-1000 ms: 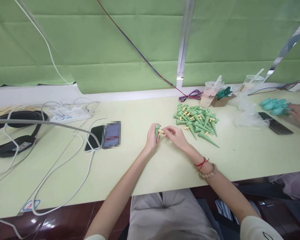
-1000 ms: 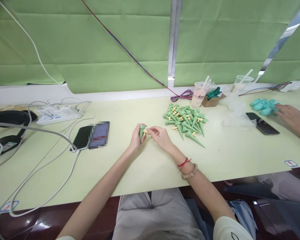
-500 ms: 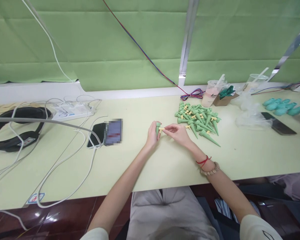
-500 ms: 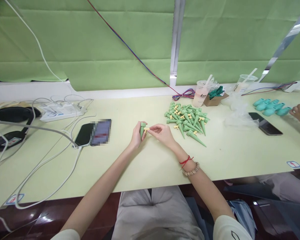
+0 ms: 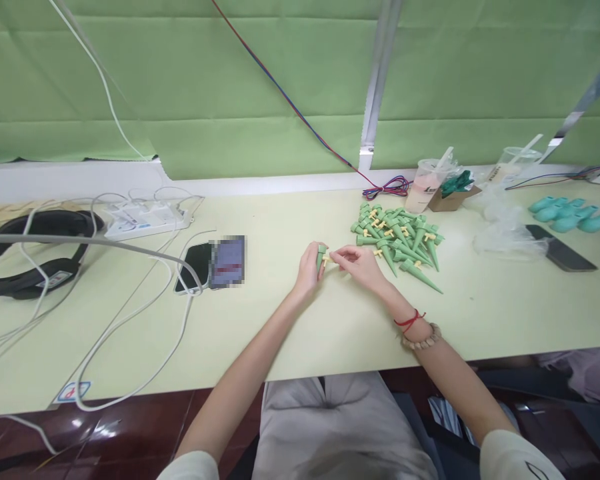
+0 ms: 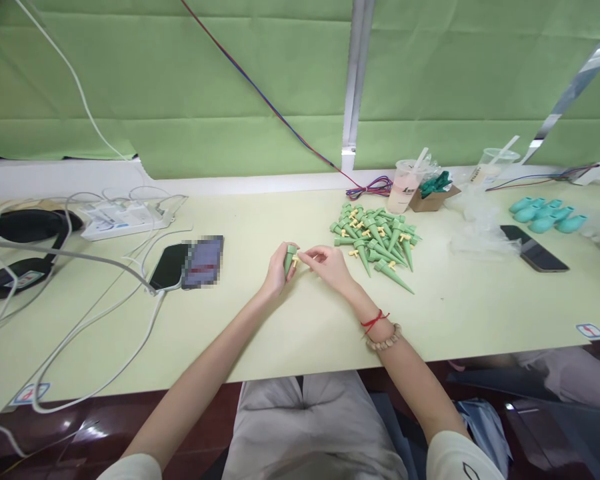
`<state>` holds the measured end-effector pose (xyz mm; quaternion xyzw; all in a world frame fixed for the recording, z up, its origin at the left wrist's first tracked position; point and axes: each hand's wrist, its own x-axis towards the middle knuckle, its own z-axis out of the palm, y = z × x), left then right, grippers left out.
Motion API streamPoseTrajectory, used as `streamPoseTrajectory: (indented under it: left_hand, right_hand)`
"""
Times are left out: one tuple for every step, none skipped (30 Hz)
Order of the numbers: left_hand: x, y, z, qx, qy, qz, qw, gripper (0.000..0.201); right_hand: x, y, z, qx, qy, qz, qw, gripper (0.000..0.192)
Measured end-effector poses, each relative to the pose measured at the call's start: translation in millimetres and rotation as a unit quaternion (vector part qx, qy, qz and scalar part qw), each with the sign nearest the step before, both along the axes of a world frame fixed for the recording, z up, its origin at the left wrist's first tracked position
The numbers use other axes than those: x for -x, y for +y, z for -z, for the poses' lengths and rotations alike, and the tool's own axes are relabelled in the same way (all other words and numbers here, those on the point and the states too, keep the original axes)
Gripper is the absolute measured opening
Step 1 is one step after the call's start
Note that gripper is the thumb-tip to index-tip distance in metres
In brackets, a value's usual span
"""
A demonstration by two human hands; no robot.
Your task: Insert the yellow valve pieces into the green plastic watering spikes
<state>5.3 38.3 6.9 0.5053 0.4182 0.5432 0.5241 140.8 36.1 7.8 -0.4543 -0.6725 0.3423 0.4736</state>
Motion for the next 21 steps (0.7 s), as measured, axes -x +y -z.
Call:
streamPoseTrajectory:
  left_hand:
    - [-0.1, 0.8, 0.7, 0.003, -0.002, 0.001, 1.0, 0.032]
    - [-0.1, 1.5, 1.5, 0.005, -0.004, 0.002, 1.0, 0.033]
    - [-0.1, 1.9, 2.1, 0.008, -0.006, 0.004, 1.0, 0.034]
    - [-0.2, 1.9, 2.5, 0.009, -0.006, 0.005, 1.0, 0.034]
    - [-0.2, 1.4, 2.7, 0.009, -0.006, 0.005, 1.0, 0.034]
    - [-0.3, 0.4, 2.6, 0.008, -0.006, 0.003, 1.0, 0.033]
    - [-0.3, -0.9, 2.3, 0.003, -0.004, -0.001, 1.0, 0.032]
    - [-0.4, -2.5, 2.0, -0.006, 0.002, -0.008, 1.0, 0.031]
    - [-0.3, -4.0, 1.6, -0.017, 0.011, -0.015, 1.0, 0.03]
    - [-0.2, -5.2, 1.3, -0.029, 0.021, -0.021, 0.999, 0.029]
    - [0.1, -6.0, 1.0, -0.039, 0.031, -0.025, 0.998, 0.029]
    - [0.4, -6.4, 0.8, -0.046, 0.038, -0.026, 0.998, 0.029]
    - [0.7, -6.3, 0.7, -0.049, 0.041, -0.025, 0.998, 0.029]
    - [1.1, -5.8, 0.5, -0.047, 0.04, -0.022, 0.998, 0.029]
    - [1.6, -4.9, 0.3, -0.042, 0.036, -0.018, 0.998, 0.029]
    - [2.0, -3.8, 0.0, -0.037, 0.033, -0.014, 0.999, 0.029]
    - [2.5, -2.5, -0.4, -0.032, 0.029, -0.01, 0.999, 0.029]
    - [2.9, -1.1, -0.8, -0.027, 0.025, -0.008, 0.999, 0.03]
    - [3.2, 0.2, -1.2, -0.022, 0.021, -0.005, 1.0, 0.031]
    - [3.3, 1.2, -1.5, -0.016, 0.016, -0.003, 1.0, 0.033]
    - [3.3, 2.0, -1.6, -0.009, 0.012, 0.001, 1.0, 0.034]
  right_hand:
    - [-0.7, 0.1, -0.3, -0.012, -0.008, -0.002, 1.0, 0.03]
    - [-1.0, 0.1, -0.5, -0.025, -0.014, -0.004, 1.0, 0.03]
    - [-0.9, -0.1, -0.5, -0.034, -0.02, -0.006, 0.999, 0.029]
    - [-0.5, -0.4, -0.4, -0.039, -0.023, -0.008, 0.999, 0.027]
    - [0.1, -0.8, -0.1, -0.041, -0.025, -0.007, 0.999, 0.026]
    - [0.8, -1.2, 0.2, -0.041, -0.025, -0.004, 0.999, 0.024]
    - [1.5, -1.6, 0.4, -0.039, -0.026, -0.002, 0.999, 0.024]
    - [2.2, -1.9, 0.6, -0.033, -0.028, -0.005, 0.999, 0.023]
    - [2.6, -2.2, 0.7, -0.022, -0.028, -0.013, 0.999, 0.024]
    - [2.9, -2.4, 0.7, -0.007, -0.026, -0.025, 0.999, 0.025]
    - [3.1, -2.6, 0.5, 0.009, -0.024, -0.04, 0.999, 0.027]
    - [3.2, -2.8, 0.2, 0.025, -0.021, -0.055, 0.998, 0.029]
    - [3.4, -3.0, -0.2, 0.036, -0.019, -0.068, 0.997, 0.031]
    - [3.6, -3.4, -0.6, 0.044, -0.018, -0.077, 0.996, 0.034]
    - [3.9, -3.9, -1.0, 0.048, -0.018, -0.082, 0.995, 0.037]
    - [4.2, -4.4, -1.5, 0.048, -0.019, -0.085, 0.995, 0.038]
    - [4.6, -5.0, -1.8, 0.044, -0.02, -0.087, 0.995, 0.038]
    - [4.9, -5.6, -2.1, 0.033, -0.024, -0.085, 0.996, 0.036]
    - [5.0, -6.1, -2.3, 0.016, -0.032, -0.081, 0.996, 0.033]
    - [5.1, -6.5, -2.4, -0.006, -0.045, -0.076, 0.996, 0.029]
    - [5.0, -6.7, -2.3, -0.03, -0.063, -0.072, 0.995, 0.026]
